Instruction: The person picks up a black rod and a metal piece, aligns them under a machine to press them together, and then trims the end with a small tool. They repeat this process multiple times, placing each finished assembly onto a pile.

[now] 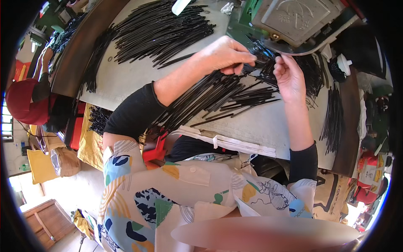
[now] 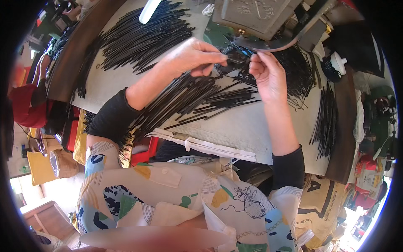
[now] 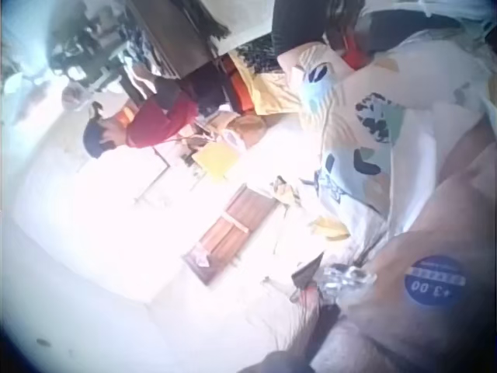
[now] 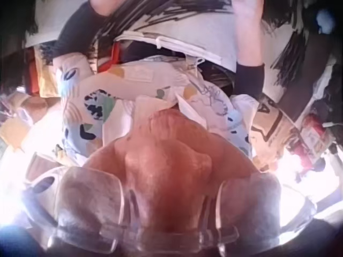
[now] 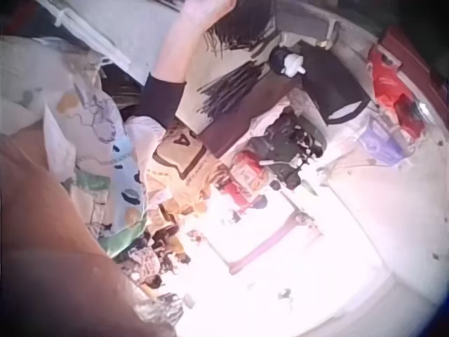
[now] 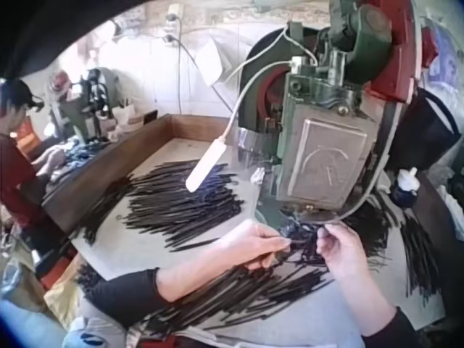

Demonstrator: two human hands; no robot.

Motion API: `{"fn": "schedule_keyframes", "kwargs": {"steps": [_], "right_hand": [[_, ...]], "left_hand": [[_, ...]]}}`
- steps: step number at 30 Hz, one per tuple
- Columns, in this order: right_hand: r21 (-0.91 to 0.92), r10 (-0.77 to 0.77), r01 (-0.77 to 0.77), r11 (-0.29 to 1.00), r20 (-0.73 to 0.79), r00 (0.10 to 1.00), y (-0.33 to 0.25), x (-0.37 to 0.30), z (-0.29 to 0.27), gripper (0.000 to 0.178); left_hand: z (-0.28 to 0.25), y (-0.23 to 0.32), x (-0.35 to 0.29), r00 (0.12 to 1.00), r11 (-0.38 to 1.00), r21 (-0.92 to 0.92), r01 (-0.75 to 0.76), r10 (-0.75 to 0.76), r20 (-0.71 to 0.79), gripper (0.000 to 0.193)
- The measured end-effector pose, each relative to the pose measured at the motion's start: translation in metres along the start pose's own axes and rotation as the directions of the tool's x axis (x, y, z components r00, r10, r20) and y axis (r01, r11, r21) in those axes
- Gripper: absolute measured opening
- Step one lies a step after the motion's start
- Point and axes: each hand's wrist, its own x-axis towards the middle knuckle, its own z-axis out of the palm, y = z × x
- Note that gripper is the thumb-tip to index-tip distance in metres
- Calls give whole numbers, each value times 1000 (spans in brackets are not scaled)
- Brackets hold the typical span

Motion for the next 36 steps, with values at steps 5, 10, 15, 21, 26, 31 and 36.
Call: {"fn": "schedule_keyframes", "kwargs": {"steps": [5, 10, 15, 21, 26, 31, 36], "right_hand": [[95, -15, 29, 995, -148, 989, 9, -2, 1, 15], [-12, 20, -22, 1000, -130, 991, 8, -3, 17, 18], [-40, 0, -5, 999, -123, 992, 6, -6, 16, 18], [-106, -25, 6, 994, -183, 983, 9, -6, 28, 20], [-126, -28, 6, 992, -175, 984, 10, -5, 26, 20], [-164, -41, 5, 986, -216, 976, 10, -4, 13, 19], [-98, -80, 55, 994, -271, 959, 6, -5, 11, 17]], "left_hand": [[16, 4, -8, 996, 993, 114, 33, -42, 74, 26], [8, 10, -13, 999, 978, 210, 4, -14, 46, 27], [13, 8, -11, 998, 971, 240, 6, -21, 60, 29], [10, 7, -15, 999, 942, 336, 5, -20, 41, 32], [9, 4, -13, 997, 968, 249, 29, -45, 58, 30], [-9, 7, -14, 999, 895, 445, 10, 5, -32, 34], [-51, -10, -13, 950, 548, 837, 6, 257, -175, 20]]}}
